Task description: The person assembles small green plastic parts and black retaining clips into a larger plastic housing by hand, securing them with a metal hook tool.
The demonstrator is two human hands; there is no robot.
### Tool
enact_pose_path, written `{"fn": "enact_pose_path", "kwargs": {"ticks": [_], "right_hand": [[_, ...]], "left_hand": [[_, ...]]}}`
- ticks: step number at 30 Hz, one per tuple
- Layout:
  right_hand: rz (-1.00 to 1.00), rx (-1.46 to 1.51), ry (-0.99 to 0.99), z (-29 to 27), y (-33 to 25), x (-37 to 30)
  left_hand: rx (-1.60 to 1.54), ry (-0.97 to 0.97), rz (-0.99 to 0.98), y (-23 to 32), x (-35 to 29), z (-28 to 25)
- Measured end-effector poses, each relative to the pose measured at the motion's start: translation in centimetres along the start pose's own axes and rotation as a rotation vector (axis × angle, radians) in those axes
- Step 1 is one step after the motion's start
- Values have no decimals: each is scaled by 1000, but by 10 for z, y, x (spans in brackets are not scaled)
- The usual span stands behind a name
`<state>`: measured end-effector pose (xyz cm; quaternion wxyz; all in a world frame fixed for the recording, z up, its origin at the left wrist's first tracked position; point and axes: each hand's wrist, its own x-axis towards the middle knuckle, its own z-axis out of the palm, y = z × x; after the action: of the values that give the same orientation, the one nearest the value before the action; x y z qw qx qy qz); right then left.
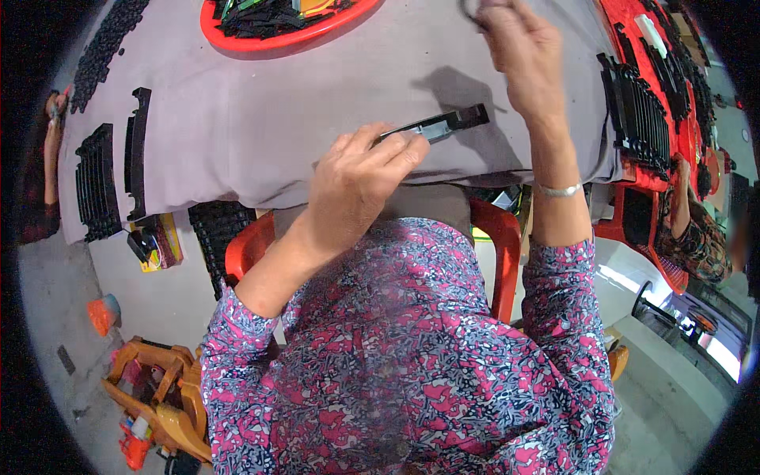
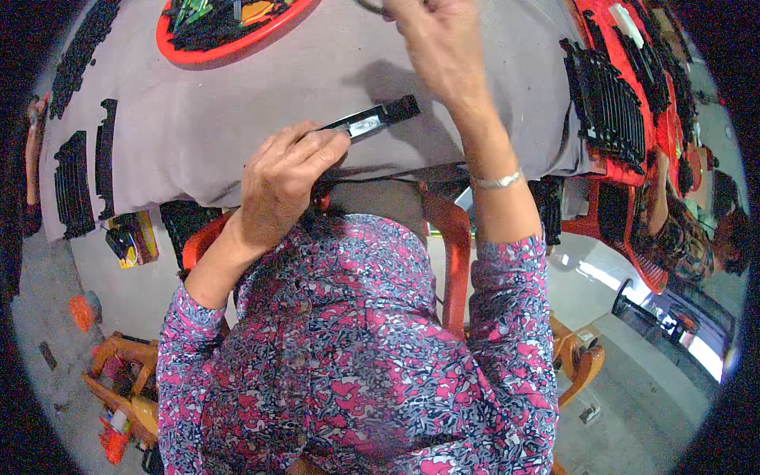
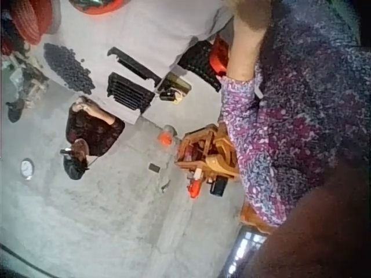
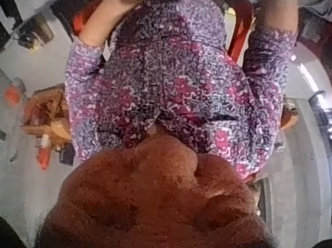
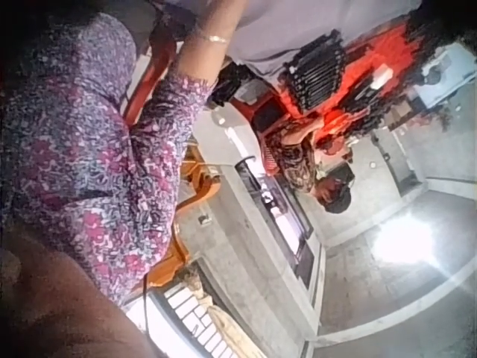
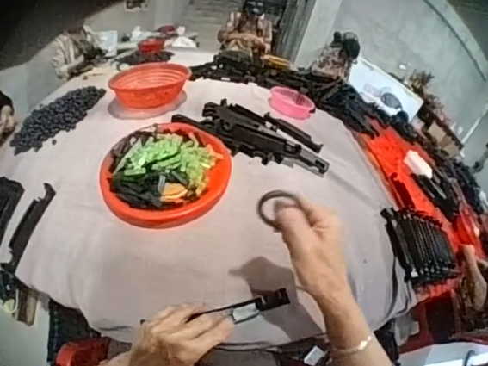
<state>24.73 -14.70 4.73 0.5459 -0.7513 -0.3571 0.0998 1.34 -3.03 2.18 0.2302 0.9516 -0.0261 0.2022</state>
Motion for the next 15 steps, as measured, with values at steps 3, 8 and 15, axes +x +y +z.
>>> {"fn": "enact_pose_path", "kwargs": {"ticks": [3,8,15], "right_hand": [[-51,883,4,11,-71,-18],[98,1047,-155,18,-59,-28],[87,1239,-270,30,-47,-34]], "left_hand": [[27,-1,23,-3,-3,1],[0,-50,8,0,1,-3],[69,-90,-2,1,0,2]]}}
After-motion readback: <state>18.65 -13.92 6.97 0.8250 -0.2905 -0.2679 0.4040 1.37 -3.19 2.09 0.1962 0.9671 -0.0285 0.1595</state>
